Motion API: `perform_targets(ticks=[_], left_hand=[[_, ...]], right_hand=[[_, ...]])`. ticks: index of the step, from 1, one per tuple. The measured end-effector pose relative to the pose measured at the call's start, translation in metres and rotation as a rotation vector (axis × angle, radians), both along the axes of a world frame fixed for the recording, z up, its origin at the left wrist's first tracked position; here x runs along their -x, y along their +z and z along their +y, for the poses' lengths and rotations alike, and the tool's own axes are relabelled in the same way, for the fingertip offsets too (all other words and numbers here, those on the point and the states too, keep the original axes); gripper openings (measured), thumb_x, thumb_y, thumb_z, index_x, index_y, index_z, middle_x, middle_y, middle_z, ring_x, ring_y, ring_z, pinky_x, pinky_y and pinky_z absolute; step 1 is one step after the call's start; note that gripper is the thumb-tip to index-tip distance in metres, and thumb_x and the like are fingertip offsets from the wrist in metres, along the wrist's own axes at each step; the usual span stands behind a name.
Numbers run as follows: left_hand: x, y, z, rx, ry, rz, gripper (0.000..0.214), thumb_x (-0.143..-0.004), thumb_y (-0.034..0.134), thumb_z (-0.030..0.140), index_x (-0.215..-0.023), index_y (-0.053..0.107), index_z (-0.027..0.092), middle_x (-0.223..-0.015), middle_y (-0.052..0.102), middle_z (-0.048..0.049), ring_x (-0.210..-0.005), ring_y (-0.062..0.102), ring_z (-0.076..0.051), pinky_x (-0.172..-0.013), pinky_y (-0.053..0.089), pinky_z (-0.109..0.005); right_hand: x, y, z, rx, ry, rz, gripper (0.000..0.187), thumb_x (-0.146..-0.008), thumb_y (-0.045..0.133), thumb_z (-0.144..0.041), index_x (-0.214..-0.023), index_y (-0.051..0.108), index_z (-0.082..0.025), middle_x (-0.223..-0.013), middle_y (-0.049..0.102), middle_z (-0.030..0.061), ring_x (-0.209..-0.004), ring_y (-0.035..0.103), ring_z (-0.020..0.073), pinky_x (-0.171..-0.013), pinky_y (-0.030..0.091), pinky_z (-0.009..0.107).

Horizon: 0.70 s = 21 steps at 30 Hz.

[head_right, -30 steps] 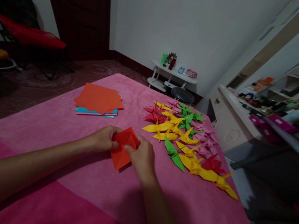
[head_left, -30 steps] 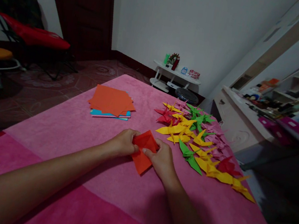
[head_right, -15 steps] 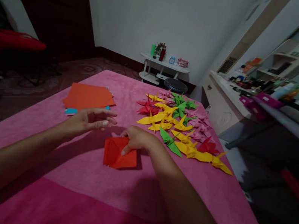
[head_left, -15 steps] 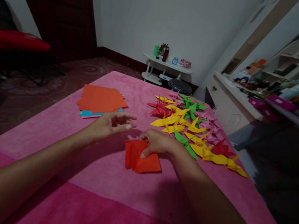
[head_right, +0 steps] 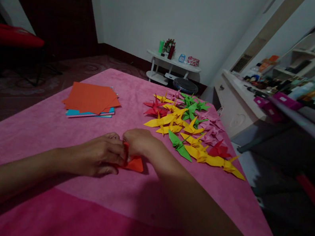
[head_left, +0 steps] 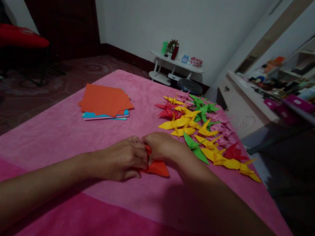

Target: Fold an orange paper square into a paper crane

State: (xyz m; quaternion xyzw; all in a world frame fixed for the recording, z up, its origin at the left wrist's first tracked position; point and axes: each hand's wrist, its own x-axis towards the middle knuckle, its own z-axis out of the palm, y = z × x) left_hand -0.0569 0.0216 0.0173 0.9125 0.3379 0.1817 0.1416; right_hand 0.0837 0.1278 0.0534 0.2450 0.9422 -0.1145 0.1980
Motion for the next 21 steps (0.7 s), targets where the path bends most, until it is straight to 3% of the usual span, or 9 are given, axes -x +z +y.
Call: perform_targets(ticks=[2,6,10,12,15,17,21], left_hand=[[0.0,-0.006,0.001,0.002,0.012,-0.001,0.01,-0.086,0.059,0.026,-0.092,0.066,0.021,-0.096,0.069,-0.0034,-0.093,0.058,-0.019,-0.092,0.032,-0.036],[0.002,-0.013,0.004,0.054,0.027,-0.066,0.012,-0.086,0.06,0.029,-0.085,0.067,0.02,-0.089,0.068,-0.0042,-0.085,0.059,-0.018,-0.085,0.039,-0.032],[0.005,-0.016,0.006,0.151,-0.028,-0.2,0.011,-0.086,0.059,0.023,-0.086,0.068,0.017,-0.088,0.065,-0.0063,-0.085,0.059,-0.017,-0.079,0.044,-0.027],[0.006,-0.016,0.006,0.169,-0.039,-0.223,0.01,-0.085,0.059,0.022,-0.084,0.067,0.016,-0.087,0.064,-0.0067,-0.084,0.058,-0.016,-0.078,0.045,-0.026],[0.007,-0.018,0.005,0.16,-0.029,-0.215,0.013,-0.085,0.059,0.025,-0.078,0.065,0.015,-0.085,0.061,-0.0066,-0.082,0.057,-0.016,-0.077,0.045,-0.026],[0.007,-0.02,0.004,0.155,-0.011,-0.218,0.013,-0.085,0.06,0.025,-0.079,0.065,0.015,-0.087,0.061,-0.0065,-0.082,0.057,-0.016,-0.077,0.044,-0.026],[0.008,-0.023,0.002,0.154,0.011,-0.238,0.009,-0.083,0.061,0.023,-0.084,0.066,0.015,-0.088,0.061,-0.0065,-0.085,0.057,-0.016,-0.078,0.043,-0.026]], right_hand=[[-0.011,0.004,0.0,-0.025,-0.018,0.161,0.049,-0.057,0.081,-0.03,-0.102,0.067,-0.021,-0.096,0.07,0.0054,-0.085,0.063,0.0216,-0.066,0.043,0.025],[-0.04,0.026,-0.016,-0.111,-0.191,0.714,0.03,-0.073,0.067,-0.019,-0.103,0.065,-0.02,-0.107,0.067,0.0042,-0.099,0.06,0.0195,-0.085,0.043,0.029],[-0.062,0.037,-0.046,-0.013,-0.188,0.706,0.028,-0.07,0.068,-0.02,-0.098,0.067,-0.025,-0.1,0.067,0.001,-0.086,0.061,0.0177,-0.076,0.045,0.028],[-0.069,0.026,-0.054,-0.016,-0.292,0.741,0.035,-0.07,0.063,-0.013,-0.104,0.063,-0.023,-0.098,0.067,0.0022,-0.076,0.061,0.0149,-0.069,0.044,0.027],[-0.073,-0.004,-0.052,-0.014,-0.533,0.801,0.021,-0.072,0.054,-0.01,-0.09,0.061,-0.018,-0.076,0.066,0.0022,-0.063,0.059,0.0133,-0.058,0.042,0.024],[-0.073,-0.024,-0.05,0.152,-0.608,0.692,0.004,-0.074,0.056,-0.015,-0.074,0.058,-0.018,-0.057,0.061,-0.0006,-0.05,0.055,0.0121,-0.049,0.038,0.023],[-0.065,-0.048,-0.055,0.434,-0.77,0.56,0.009,-0.076,0.058,-0.023,-0.069,0.056,-0.018,-0.05,0.059,-0.0008,-0.038,0.051,0.0101,-0.038,0.031,0.02]])
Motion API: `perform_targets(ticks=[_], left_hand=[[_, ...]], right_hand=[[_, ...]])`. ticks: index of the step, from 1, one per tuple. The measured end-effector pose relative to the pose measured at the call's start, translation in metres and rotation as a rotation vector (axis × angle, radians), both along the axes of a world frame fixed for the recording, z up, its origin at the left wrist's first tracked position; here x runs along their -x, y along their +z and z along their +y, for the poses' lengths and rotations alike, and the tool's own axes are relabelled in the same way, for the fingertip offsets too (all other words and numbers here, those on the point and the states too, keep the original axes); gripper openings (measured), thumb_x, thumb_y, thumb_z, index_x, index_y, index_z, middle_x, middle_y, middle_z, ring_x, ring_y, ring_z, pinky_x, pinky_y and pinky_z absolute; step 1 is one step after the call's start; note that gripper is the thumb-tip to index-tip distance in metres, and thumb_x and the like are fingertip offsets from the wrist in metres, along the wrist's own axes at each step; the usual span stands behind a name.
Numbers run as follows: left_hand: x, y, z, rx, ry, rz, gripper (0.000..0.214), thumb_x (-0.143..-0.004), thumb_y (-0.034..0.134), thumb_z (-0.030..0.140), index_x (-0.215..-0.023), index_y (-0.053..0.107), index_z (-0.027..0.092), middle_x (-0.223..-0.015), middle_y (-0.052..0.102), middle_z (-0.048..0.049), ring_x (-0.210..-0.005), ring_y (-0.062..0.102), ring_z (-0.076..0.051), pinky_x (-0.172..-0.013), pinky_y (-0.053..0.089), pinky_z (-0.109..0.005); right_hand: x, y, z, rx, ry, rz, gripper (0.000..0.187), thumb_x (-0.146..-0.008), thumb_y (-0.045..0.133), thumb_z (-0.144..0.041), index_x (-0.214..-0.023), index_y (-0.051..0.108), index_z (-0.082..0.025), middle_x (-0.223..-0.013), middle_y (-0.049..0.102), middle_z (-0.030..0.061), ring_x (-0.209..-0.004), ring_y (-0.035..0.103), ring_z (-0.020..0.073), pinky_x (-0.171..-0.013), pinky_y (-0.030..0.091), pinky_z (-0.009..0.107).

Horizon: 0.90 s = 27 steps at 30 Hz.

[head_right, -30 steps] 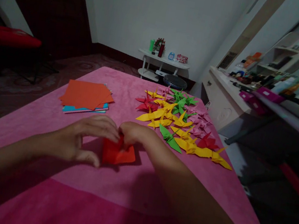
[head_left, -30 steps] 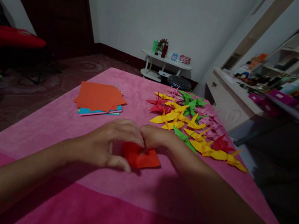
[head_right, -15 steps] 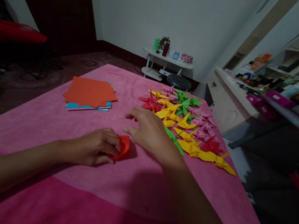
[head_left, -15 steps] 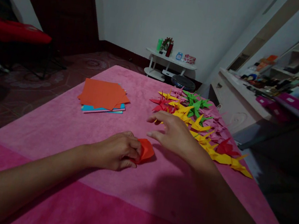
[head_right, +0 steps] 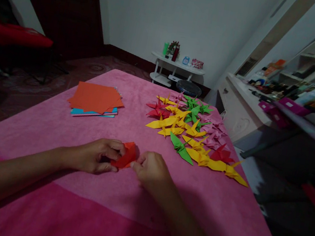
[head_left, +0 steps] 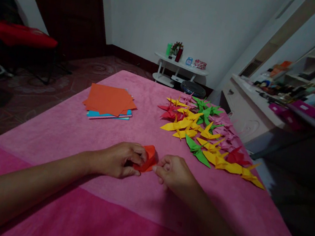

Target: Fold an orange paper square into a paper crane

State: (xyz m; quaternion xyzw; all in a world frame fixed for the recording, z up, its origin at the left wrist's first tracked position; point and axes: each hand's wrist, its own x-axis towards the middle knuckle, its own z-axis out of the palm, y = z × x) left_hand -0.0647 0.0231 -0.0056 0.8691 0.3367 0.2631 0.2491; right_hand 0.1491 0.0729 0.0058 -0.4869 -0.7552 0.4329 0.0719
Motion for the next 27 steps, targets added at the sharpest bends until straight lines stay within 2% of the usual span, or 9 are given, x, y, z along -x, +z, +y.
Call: perform_targets(ticks=[3,6,9,14,16,19,21,23,27], left_hand=[[0.0,0.0,-0.002,0.007,0.013,0.01,0.01,-0.083,0.061,0.023,-0.087,0.066,0.015,-0.09,0.061,-0.007,-0.086,0.057,-0.017,-0.079,0.043,-0.027],[-0.003,0.0,-0.002,0.004,0.054,0.034,0.014,-0.084,0.061,0.027,-0.084,0.064,0.014,-0.089,0.061,-0.0072,-0.083,0.056,-0.017,-0.077,0.043,-0.027],[-0.008,0.0,-0.001,-0.025,0.131,0.072,0.016,-0.084,0.059,0.029,-0.08,0.063,0.014,-0.088,0.061,-0.0069,-0.082,0.055,-0.017,-0.075,0.043,-0.027],[-0.015,0.0,0.002,-0.007,0.211,0.069,0.009,-0.083,0.058,0.022,-0.079,0.064,0.016,-0.091,0.062,-0.0053,-0.085,0.057,-0.017,-0.074,0.043,-0.027],[-0.015,-0.001,0.002,0.019,0.212,0.026,0.007,-0.081,0.058,0.019,-0.082,0.065,0.017,-0.092,0.062,-0.0045,-0.085,0.057,-0.016,-0.075,0.044,-0.026],[-0.013,-0.003,0.003,0.039,0.222,-0.006,0.008,-0.079,0.06,0.016,-0.084,0.066,0.017,-0.092,0.062,-0.0036,-0.084,0.058,-0.016,-0.075,0.044,-0.025],[-0.012,-0.004,0.003,0.031,0.221,-0.014,0.01,-0.079,0.06,0.017,-0.086,0.068,0.017,-0.092,0.063,-0.0038,-0.085,0.058,-0.016,-0.076,0.044,-0.026],[-0.012,-0.005,0.003,0.023,0.216,-0.022,0.014,-0.081,0.058,0.018,-0.09,0.069,0.018,-0.094,0.063,-0.0046,-0.086,0.058,-0.016,-0.077,0.045,-0.026],[-0.012,-0.007,0.003,0.02,0.196,-0.045,0.018,-0.084,0.056,0.019,-0.093,0.072,0.02,-0.096,0.064,-0.0056,-0.086,0.059,-0.016,-0.077,0.046,-0.026]], right_hand=[[0.007,-0.002,-0.005,0.161,-0.093,0.045,0.013,-0.075,0.053,-0.015,-0.063,0.05,-0.019,-0.048,0.057,-0.0031,-0.031,0.046,0.0076,-0.033,0.029,0.018],[0.012,0.0,0.001,0.221,-0.085,0.113,0.019,-0.075,0.049,-0.011,-0.058,0.046,-0.019,-0.046,0.055,-0.0041,-0.03,0.043,0.0057,-0.031,0.028,0.016],[0.015,-0.003,0.018,0.164,-0.03,0.19,0.018,-0.075,0.047,-0.011,-0.058,0.05,-0.017,-0.047,0.056,-0.0034,-0.032,0.043,0.0046,-0.032,0.029,0.014],[0.017,-0.015,0.035,0.055,0.0,0.143,0.012,-0.076,0.048,-0.015,-0.068,0.057,-0.015,-0.047,0.054,-0.0042,-0.032,0.04,0.006,-0.033,0.029,0.016],[0.013,-0.011,0.033,-0.095,-0.014,0.149,0.01,-0.075,0.049,-0.013,-0.075,0.059,-0.015,-0.056,0.059,-0.0016,-0.04,0.048,0.0083,-0.039,0.037,0.018],[0.005,0.01,0.022,-0.577,-0.005,0.224,0.033,-0.071,0.048,-0.005,-0.099,0.06,-0.016,-0.096,0.066,0.0075,-0.081,0.062,0.0164,-0.07,0.052,0.028],[0.002,0.028,0.013,-0.81,0.243,0.216,0.043,-0.072,0.048,-0.001,-0.109,0.06,-0.02,-0.119,0.059,0.009,-0.11,0.055,0.0218,-0.093,0.046,0.037],[0.003,0.04,0.007,-0.951,0.467,0.141,0.04,-0.078,0.048,-0.003,-0.11,0.062,-0.023,-0.127,0.056,0.0074,-0.122,0.045,0.0249,-0.103,0.037,0.044],[0.007,0.041,0.005,-1.008,0.59,-0.085,0.027,-0.08,0.06,-0.015,-0.106,0.066,-0.021,-0.143,0.042,0.0102,-0.136,0.026,0.0316,-0.109,0.027,0.053]])
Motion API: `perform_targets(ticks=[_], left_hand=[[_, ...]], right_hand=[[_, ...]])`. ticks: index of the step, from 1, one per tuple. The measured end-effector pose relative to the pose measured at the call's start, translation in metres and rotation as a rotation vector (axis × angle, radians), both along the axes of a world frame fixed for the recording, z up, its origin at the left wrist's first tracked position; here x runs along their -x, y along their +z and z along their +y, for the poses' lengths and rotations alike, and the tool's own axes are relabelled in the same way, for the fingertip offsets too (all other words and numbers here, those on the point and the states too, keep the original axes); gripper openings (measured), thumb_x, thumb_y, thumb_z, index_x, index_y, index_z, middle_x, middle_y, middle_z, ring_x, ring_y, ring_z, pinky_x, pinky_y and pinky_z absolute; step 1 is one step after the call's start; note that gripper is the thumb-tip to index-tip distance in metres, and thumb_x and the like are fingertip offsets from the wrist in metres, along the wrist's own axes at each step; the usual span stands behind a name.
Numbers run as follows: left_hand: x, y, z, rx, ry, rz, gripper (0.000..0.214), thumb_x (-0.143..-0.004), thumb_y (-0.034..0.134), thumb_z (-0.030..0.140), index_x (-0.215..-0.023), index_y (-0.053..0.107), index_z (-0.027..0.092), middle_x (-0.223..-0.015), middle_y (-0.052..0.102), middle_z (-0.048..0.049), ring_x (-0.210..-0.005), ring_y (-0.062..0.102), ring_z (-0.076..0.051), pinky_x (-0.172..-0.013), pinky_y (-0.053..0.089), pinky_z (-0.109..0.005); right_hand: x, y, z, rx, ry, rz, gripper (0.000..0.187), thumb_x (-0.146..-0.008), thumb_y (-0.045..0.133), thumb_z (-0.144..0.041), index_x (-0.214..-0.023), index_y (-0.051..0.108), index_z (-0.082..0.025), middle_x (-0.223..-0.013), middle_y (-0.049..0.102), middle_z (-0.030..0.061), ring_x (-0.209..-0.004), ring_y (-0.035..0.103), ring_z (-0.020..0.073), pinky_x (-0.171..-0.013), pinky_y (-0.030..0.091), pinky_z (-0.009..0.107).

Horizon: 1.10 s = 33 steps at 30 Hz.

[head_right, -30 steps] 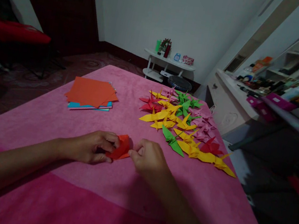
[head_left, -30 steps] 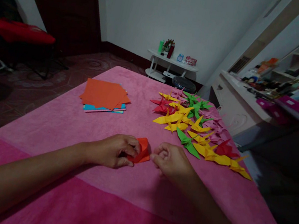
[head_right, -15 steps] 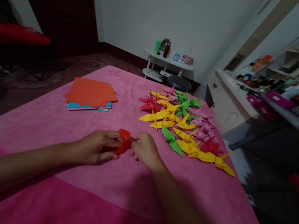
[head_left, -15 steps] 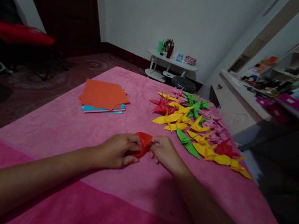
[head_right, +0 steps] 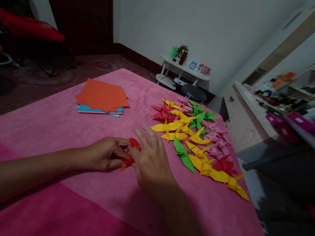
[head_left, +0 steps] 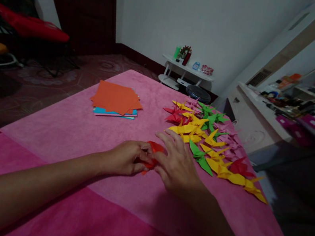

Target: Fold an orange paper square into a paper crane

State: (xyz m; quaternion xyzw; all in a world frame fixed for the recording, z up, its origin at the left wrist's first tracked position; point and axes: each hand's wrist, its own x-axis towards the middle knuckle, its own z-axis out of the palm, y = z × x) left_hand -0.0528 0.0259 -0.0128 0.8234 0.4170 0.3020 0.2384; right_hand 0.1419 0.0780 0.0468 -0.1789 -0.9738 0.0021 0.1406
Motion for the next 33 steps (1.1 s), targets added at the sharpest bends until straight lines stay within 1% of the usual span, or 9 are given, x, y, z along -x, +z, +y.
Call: perform_targets(ticks=[2,5,11,16,19,22,26,31,33], left_hand=[[0.001,0.0,0.001,0.004,-0.014,-0.005,0.019,-0.085,0.055,0.018,-0.091,0.073,0.02,-0.095,0.064,-0.0055,-0.086,0.059,-0.016,-0.077,0.046,-0.026],[0.002,0.001,0.003,0.016,-0.026,-0.005,0.018,-0.085,0.056,0.017,-0.089,0.073,0.02,-0.094,0.064,-0.0052,-0.086,0.059,-0.015,-0.077,0.045,-0.025],[0.002,0.001,0.009,0.045,-0.025,0.02,0.018,-0.085,0.057,0.018,-0.094,0.073,0.021,-0.096,0.065,-0.0042,-0.085,0.06,-0.015,-0.074,0.044,-0.024],[0.001,0.004,0.008,0.051,-0.01,0.054,0.014,-0.085,0.06,0.022,-0.088,0.073,0.02,-0.094,0.065,-0.0041,-0.083,0.06,-0.015,-0.073,0.044,-0.023],[0.0,0.005,0.006,0.036,0.009,0.057,0.015,-0.085,0.061,0.028,-0.087,0.073,0.019,-0.095,0.065,-0.0038,-0.084,0.06,-0.015,-0.074,0.044,-0.024],[-0.001,0.001,0.005,0.03,0.039,0.051,0.018,-0.086,0.06,0.029,-0.081,0.072,0.018,-0.09,0.064,-0.003,-0.081,0.06,-0.014,-0.072,0.043,-0.023],[-0.002,-0.005,0.004,0.034,0.103,0.024,0.02,-0.086,0.059,0.028,-0.074,0.07,0.017,-0.086,0.064,-0.0026,-0.078,0.059,-0.013,-0.071,0.043,-0.023],[-0.003,-0.004,0.001,0.078,0.106,0.0,0.016,-0.086,0.059,0.027,-0.08,0.072,0.019,-0.092,0.064,-0.0017,-0.082,0.059,-0.013,-0.071,0.042,-0.022],[-0.003,-0.002,0.0,0.09,0.103,0.005,0.017,-0.087,0.058,0.026,-0.079,0.071,0.018,-0.092,0.063,-0.0019,-0.082,0.059,-0.013,-0.071,0.042,-0.022]], right_hand=[[0.001,-0.004,0.003,0.006,-0.022,-0.059,0.022,-0.078,0.066,-0.019,-0.1,0.068,-0.022,-0.147,0.037,0.0089,-0.139,0.02,0.033,-0.109,0.025,0.054],[0.001,-0.006,0.008,0.022,-0.045,-0.101,0.014,-0.078,0.068,-0.022,-0.092,0.071,-0.024,-0.148,0.037,0.007,-0.139,0.02,0.0329,-0.109,0.024,0.055],[0.004,0.0,0.012,0.053,-0.059,-0.172,0.017,-0.078,0.068,-0.021,-0.093,0.074,-0.026,-0.144,0.043,0.0064,-0.135,0.03,0.0315,-0.109,0.025,0.053],[0.011,0.003,0.016,0.049,-0.027,-0.21,0.018,-0.08,0.064,-0.016,-0.09,0.076,-0.027,-0.139,0.05,0.0057,-0.132,0.036,0.0291,-0.108,0.026,0.05],[0.013,0.007,0.02,0.046,-0.023,-0.212,0.014,-0.079,0.067,-0.018,-0.085,0.076,-0.027,-0.136,0.053,0.0052,-0.13,0.038,0.0296,-0.108,0.025,0.051],[0.011,0.013,0.022,0.07,-0.048,-0.22,0.006,-0.076,0.071,-0.022,-0.079,0.076,-0.025,-0.132,0.056,0.0058,-0.125,0.042,0.0294,-0.106,0.028,0.05],[0.006,0.018,0.021,0.127,-0.088,-0.227,0.007,-0.078,0.07,-0.023,-0.082,0.076,-0.025,-0.127,0.059,0.0062,-0.12,0.047,0.0275,-0.101,0.032,0.046],[0.005,0.01,0.016,0.194,-0.11,-0.219,0.014,-0.077,0.071,-0.024,-0.089,0.076,-0.029,-0.139,0.049,0.0056,-0.126,0.042,0.0273,-0.103,0.029,0.045],[0.006,0.008,0.014,0.206,-0.111,-0.237,0.012,-0.077,0.071,-0.025,-0.088,0.076,-0.029,-0.138,0.05,0.0055,-0.126,0.041,0.0279,-0.104,0.028,0.045]])
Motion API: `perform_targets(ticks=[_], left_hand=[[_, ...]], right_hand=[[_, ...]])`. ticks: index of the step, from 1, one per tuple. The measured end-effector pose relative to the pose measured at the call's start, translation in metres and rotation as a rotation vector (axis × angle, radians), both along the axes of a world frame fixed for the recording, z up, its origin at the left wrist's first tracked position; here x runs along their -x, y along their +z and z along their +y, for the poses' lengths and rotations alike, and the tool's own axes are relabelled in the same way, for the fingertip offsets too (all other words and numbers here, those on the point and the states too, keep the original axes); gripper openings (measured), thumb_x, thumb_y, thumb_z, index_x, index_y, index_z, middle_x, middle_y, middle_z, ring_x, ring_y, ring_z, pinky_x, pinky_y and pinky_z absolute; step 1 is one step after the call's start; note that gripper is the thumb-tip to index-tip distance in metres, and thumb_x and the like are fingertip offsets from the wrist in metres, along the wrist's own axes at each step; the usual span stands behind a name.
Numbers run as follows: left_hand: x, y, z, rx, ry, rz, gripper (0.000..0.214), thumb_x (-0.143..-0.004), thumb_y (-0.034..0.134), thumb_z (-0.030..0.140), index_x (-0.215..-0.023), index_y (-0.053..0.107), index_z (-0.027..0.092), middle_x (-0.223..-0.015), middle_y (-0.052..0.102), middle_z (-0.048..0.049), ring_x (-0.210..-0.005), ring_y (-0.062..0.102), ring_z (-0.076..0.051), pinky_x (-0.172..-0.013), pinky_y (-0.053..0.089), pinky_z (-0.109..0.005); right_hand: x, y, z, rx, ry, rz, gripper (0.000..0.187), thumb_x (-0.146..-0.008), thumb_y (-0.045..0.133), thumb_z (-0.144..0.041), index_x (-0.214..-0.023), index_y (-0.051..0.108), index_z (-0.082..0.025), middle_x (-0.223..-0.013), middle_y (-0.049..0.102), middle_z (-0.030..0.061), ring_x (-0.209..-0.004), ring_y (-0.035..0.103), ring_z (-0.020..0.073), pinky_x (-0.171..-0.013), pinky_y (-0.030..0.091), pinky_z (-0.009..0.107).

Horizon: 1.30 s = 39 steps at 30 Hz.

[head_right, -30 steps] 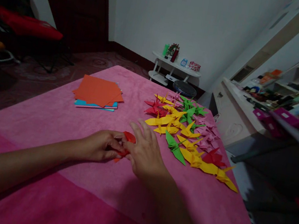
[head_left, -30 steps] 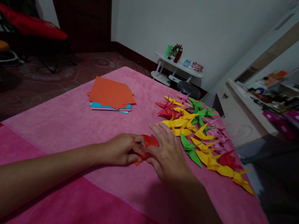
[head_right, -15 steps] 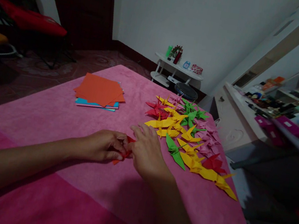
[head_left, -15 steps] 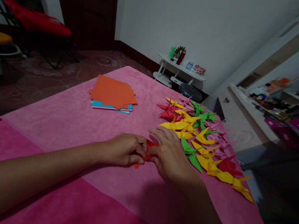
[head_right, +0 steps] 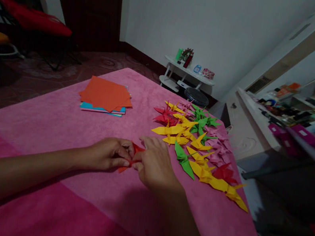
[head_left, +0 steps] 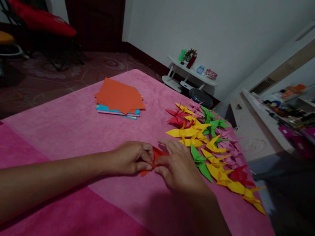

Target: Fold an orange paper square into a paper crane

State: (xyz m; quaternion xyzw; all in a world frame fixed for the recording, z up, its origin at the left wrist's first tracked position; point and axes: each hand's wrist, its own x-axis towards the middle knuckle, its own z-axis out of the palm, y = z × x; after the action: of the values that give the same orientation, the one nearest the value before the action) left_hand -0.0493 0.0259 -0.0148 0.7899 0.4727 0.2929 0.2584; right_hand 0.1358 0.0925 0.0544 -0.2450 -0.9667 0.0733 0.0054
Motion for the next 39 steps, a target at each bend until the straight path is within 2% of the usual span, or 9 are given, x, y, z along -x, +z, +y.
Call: perform_targets(ticks=[4,11,16,24,27,32,39], left_hand=[[-0.003,0.002,-0.001,0.024,0.017,-0.011,0.019,-0.088,0.054,0.022,-0.078,0.069,0.017,-0.089,0.063,-0.0016,-0.079,0.058,-0.012,-0.071,0.041,-0.022],[-0.012,0.0,-0.002,0.03,0.161,0.027,0.018,-0.087,0.056,0.026,-0.076,0.067,0.017,-0.085,0.062,-0.0016,-0.077,0.057,-0.013,-0.069,0.041,-0.023],[-0.015,0.004,-0.006,0.041,0.214,0.05,0.017,-0.085,0.058,0.028,-0.073,0.062,0.017,-0.08,0.061,-0.0012,-0.075,0.056,-0.014,-0.068,0.041,-0.023],[-0.016,0.003,-0.003,0.105,0.218,-0.026,0.015,-0.083,0.058,0.019,-0.069,0.061,0.016,-0.082,0.06,-0.0008,-0.077,0.055,-0.013,-0.069,0.041,-0.023],[-0.016,0.003,-0.002,0.124,0.221,-0.028,0.017,-0.085,0.055,0.022,-0.07,0.062,0.017,-0.08,0.059,-0.001,-0.076,0.055,-0.013,-0.069,0.041,-0.023],[-0.018,0.002,-0.003,0.103,0.239,-0.016,0.018,-0.085,0.055,0.026,-0.072,0.063,0.017,-0.079,0.06,-0.0018,-0.074,0.055,-0.014,-0.068,0.042,-0.024],[-0.019,0.003,-0.005,0.096,0.262,-0.03,0.018,-0.084,0.056,0.025,-0.069,0.061,0.017,-0.08,0.06,-0.002,-0.074,0.055,-0.014,-0.067,0.041,-0.024]], right_hand=[[0.002,-0.001,-0.003,-0.028,-0.003,0.005,0.009,-0.079,0.069,-0.028,-0.085,0.076,-0.026,-0.133,0.055,0.0063,-0.124,0.042,0.0282,-0.104,0.026,0.046],[0.005,-0.009,-0.006,-0.039,-0.075,0.018,0.012,-0.082,0.066,-0.03,-0.082,0.077,-0.025,-0.123,0.06,0.0068,-0.116,0.046,0.0272,-0.099,0.03,0.044],[0.006,-0.015,-0.006,-0.029,-0.104,0.048,0.011,-0.08,0.067,-0.028,-0.082,0.077,-0.024,-0.12,0.062,0.0081,-0.115,0.046,0.0277,-0.098,0.03,0.044],[0.003,-0.016,-0.002,0.132,-0.124,0.15,0.007,-0.078,0.067,-0.021,-0.076,0.073,-0.022,-0.128,0.057,0.0049,-0.121,0.045,0.0236,-0.103,0.03,0.041],[0.003,-0.016,-0.002,0.106,-0.12,0.126,0.01,-0.079,0.065,-0.021,-0.075,0.073,-0.021,-0.124,0.059,0.0054,-0.118,0.046,0.0244,-0.102,0.031,0.041],[0.007,-0.017,-0.004,0.042,-0.153,0.071,0.013,-0.08,0.062,-0.021,-0.084,0.075,-0.018,-0.119,0.063,0.0089,-0.113,0.048,0.0259,-0.099,0.033,0.04],[0.008,-0.015,-0.006,0.043,-0.156,0.069,0.012,-0.078,0.063,-0.02,-0.076,0.075,-0.018,-0.119,0.063,0.0088,-0.114,0.048,0.0266,-0.098,0.033,0.041]])
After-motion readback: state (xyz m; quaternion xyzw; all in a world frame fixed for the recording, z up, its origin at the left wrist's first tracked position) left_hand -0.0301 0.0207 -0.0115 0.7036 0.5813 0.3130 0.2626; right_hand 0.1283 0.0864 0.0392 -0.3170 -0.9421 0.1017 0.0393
